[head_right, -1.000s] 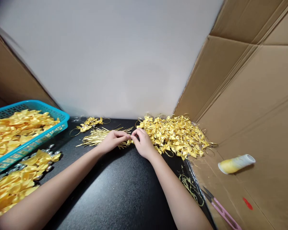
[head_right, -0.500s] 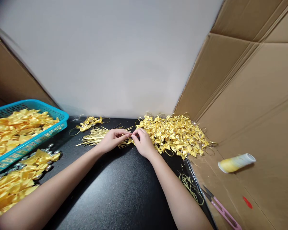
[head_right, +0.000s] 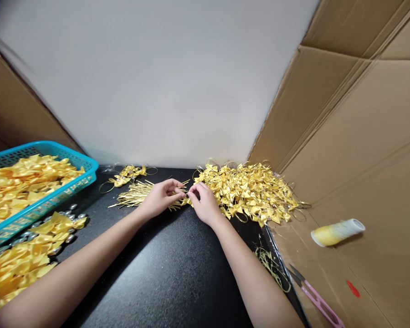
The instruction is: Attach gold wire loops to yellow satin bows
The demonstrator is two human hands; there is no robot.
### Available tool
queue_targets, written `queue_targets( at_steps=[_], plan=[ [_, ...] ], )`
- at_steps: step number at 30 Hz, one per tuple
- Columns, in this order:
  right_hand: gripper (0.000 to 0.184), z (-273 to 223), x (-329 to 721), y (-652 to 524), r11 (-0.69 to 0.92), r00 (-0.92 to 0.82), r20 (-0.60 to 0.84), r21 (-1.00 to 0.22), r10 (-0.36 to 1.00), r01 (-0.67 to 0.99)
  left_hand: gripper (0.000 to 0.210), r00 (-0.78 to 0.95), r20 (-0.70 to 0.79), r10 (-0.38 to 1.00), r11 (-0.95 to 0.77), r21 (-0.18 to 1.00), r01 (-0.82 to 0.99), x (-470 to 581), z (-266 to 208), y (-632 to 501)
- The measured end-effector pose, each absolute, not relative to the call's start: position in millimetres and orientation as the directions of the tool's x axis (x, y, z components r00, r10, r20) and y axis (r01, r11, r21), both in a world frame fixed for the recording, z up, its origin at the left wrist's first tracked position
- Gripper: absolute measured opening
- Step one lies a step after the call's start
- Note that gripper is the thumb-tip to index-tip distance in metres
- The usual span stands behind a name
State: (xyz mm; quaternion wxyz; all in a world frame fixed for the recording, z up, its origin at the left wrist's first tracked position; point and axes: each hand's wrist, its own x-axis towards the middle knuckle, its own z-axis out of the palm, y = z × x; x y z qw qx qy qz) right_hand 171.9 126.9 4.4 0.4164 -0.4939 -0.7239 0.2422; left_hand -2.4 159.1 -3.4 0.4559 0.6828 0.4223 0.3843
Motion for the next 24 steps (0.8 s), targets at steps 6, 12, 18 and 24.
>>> queue_targets(
  at_steps=[6,12,18,24],
  plan=[
    [0.011,2.7,171.0,125.6,0.403,-0.164,0.375,-0.75,0.912,0.525,0.02,0.364,0.174,0.915,-0.309,0.882,0.355,-2.7,3.4,156.7],
    [0.012,-5.3,170.4,126.7,0.41,-0.118,0.415,-0.741,0.902,0.532,0.018,0.369,0.16,0.916,-0.329,0.825,0.46,-1.8,8.1,153.7],
    [0.012,-7.4,169.9,127.2,0.399,-0.098,0.413,-0.75,0.906,0.528,0.018,0.396,0.142,0.907,-0.335,0.813,0.477,-1.9,6.1,154.4],
    [0.012,-8.0,170.5,127.4,0.376,-0.096,0.386,-0.765,0.918,0.523,0.023,0.434,0.124,0.892,-0.328,0.839,0.433,-3.2,9.2,155.5]
  ],
)
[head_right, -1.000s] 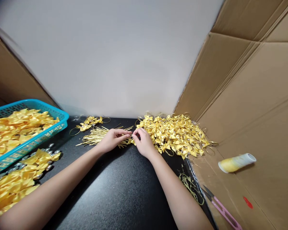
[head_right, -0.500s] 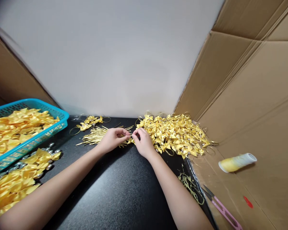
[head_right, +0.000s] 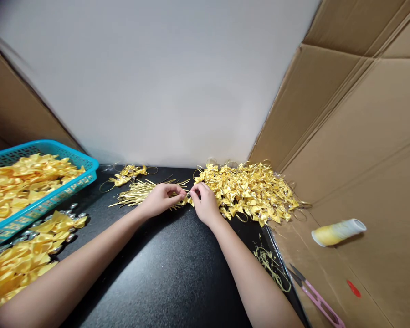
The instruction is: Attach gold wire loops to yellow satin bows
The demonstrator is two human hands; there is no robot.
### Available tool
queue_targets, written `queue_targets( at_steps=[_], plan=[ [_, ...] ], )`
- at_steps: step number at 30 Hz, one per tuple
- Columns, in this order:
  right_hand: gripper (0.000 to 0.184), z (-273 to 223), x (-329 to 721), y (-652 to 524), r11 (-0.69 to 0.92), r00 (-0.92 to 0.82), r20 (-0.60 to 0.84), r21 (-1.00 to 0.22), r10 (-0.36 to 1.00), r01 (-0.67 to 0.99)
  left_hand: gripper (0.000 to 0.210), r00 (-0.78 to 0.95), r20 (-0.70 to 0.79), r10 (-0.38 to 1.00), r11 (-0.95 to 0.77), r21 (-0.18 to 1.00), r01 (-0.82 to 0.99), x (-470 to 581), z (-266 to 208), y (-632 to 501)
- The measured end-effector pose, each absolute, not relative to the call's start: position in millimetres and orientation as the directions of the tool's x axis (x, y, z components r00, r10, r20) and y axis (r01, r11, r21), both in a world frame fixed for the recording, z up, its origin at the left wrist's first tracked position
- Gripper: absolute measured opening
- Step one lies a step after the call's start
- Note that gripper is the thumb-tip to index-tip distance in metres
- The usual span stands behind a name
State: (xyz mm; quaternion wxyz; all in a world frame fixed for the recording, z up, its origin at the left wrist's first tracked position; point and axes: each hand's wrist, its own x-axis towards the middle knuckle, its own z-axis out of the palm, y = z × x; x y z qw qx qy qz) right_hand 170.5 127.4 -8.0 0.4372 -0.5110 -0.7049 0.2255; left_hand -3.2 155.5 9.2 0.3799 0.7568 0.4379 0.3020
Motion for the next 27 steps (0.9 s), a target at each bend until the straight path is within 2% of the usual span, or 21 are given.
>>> queue_targets(
  at_steps=[17,23,27],
  plan=[
    [0.012,-11.6,176.6,134.1,0.32,-0.107,0.305,-0.845,0.946,0.427,0.023,0.545,0.085,0.834,-0.262,0.93,0.257,-8.2,11.7,158.2],
    [0.009,-8.3,174.8,131.2,0.31,-0.132,0.281,-0.847,0.951,0.432,0.028,0.538,0.087,0.838,-0.198,0.968,0.152,-6.9,7.7,158.0],
    [0.007,-5.8,173.5,129.2,0.324,-0.16,0.282,-0.845,0.946,0.425,0.031,0.5,0.095,0.861,-0.208,0.962,0.175,-6.4,5.7,159.0]
  ],
)
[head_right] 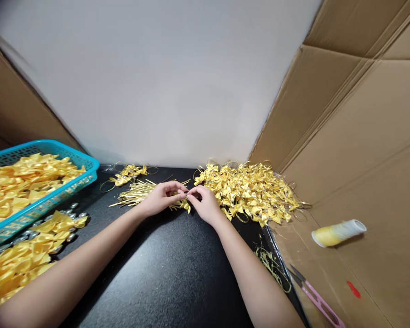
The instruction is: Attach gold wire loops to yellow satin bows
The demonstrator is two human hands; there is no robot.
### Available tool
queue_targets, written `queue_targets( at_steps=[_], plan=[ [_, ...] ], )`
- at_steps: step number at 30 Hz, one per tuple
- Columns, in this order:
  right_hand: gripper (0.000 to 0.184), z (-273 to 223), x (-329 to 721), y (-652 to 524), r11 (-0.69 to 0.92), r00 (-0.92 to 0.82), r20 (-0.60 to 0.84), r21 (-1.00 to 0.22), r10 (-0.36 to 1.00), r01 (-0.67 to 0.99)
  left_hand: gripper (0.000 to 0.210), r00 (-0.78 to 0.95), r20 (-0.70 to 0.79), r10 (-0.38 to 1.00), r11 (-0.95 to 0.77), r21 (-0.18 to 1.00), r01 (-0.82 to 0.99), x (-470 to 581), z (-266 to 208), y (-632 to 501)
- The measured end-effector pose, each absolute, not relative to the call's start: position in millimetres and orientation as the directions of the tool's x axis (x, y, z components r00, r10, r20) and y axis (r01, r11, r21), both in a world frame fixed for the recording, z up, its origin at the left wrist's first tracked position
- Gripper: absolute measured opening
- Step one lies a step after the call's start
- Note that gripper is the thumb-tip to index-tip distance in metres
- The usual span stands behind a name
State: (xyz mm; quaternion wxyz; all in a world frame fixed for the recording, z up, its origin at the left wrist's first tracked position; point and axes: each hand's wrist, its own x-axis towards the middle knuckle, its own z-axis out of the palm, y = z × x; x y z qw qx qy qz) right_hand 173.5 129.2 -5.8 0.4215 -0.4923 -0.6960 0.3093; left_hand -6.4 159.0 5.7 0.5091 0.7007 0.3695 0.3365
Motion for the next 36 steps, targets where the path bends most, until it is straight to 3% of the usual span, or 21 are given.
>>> queue_targets(
  at_steps=[8,22,27,36],
  plan=[
    [0.01,-7.9,174.6,130.0,0.317,-0.121,0.293,-0.878,0.948,0.358,0.029,0.472,0.096,0.876,-0.223,0.949,0.221,-4.3,9.0,157.0],
    [0.011,3.6,177.4,128.8,0.351,-0.134,0.325,-0.832,0.936,0.431,0.023,0.481,0.055,0.875,-0.209,0.939,0.274,-6.1,6.4,159.8],
    [0.012,11.6,180.2,128.7,0.363,-0.086,0.367,-0.808,0.926,0.463,0.013,0.495,0.126,0.86,-0.344,0.86,0.378,-6.2,6.8,158.0],
    [0.012,19.2,183.0,128.3,0.36,-0.073,0.375,-0.792,0.924,0.493,0.015,0.586,0.186,0.789,-0.542,0.661,0.519,-7.4,18.0,156.1]
  ],
)
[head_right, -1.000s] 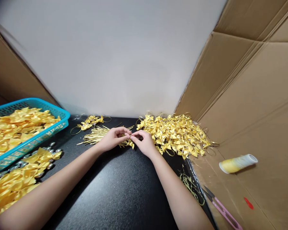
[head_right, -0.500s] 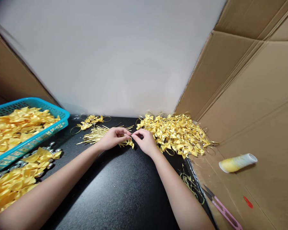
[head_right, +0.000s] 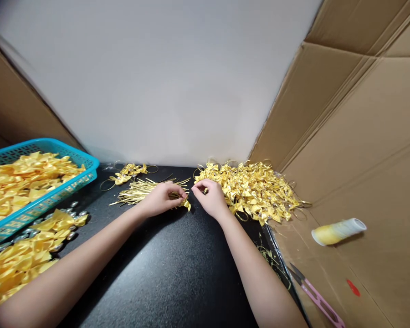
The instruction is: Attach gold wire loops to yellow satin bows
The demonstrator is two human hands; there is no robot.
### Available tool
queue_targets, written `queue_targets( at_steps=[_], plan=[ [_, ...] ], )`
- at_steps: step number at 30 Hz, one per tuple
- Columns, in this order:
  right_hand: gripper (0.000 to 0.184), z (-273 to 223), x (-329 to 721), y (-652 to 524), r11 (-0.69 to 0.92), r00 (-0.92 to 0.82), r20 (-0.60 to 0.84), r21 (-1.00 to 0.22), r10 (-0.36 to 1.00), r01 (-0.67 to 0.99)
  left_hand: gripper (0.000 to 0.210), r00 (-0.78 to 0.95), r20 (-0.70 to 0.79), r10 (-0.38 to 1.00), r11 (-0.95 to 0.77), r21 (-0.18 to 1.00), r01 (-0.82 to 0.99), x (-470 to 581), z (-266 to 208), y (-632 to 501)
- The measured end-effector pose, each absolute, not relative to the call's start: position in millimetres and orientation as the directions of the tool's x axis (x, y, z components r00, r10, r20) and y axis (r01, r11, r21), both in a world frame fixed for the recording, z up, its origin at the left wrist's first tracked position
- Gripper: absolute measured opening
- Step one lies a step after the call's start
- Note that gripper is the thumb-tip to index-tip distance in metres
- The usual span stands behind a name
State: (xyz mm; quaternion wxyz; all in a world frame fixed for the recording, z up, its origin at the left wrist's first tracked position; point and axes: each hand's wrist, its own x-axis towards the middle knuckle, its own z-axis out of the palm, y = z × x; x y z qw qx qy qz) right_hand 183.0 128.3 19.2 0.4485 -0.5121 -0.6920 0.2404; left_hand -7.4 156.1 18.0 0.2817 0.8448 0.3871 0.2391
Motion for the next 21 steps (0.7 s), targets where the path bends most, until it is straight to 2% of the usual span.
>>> queue_targets(
  at_steps=[2,5,9,16,21],
  plan=[
    [0.012,19.8,182.5,128.0,0.364,-0.078,0.377,-0.789,0.923,0.494,0.022,0.596,0.194,0.779,-0.555,0.656,0.511,-9.4,19.2,157.3],
    [0.012,20.1,181.5,127.4,0.374,-0.083,0.385,-0.784,0.919,0.496,0.032,0.574,0.201,0.794,-0.522,0.709,0.475,-12.0,19.6,159.2],
    [0.012,19.8,180.4,126.8,0.375,-0.088,0.384,-0.784,0.919,0.495,0.024,0.585,0.162,0.795,-0.462,0.786,0.411,-11.0,20.2,158.6],
    [0.013,17.9,178.5,127.2,0.369,-0.091,0.379,-0.773,0.921,0.516,0.016,0.582,0.123,0.804,-0.424,0.804,0.416,-5.9,14.8,156.1],
    [0.011,17.5,179.1,127.2,0.376,-0.068,0.402,-0.767,0.913,0.52,0.018,0.532,0.114,0.839,-0.371,0.835,0.407,-7.0,4.5,159.7]
  ],
)
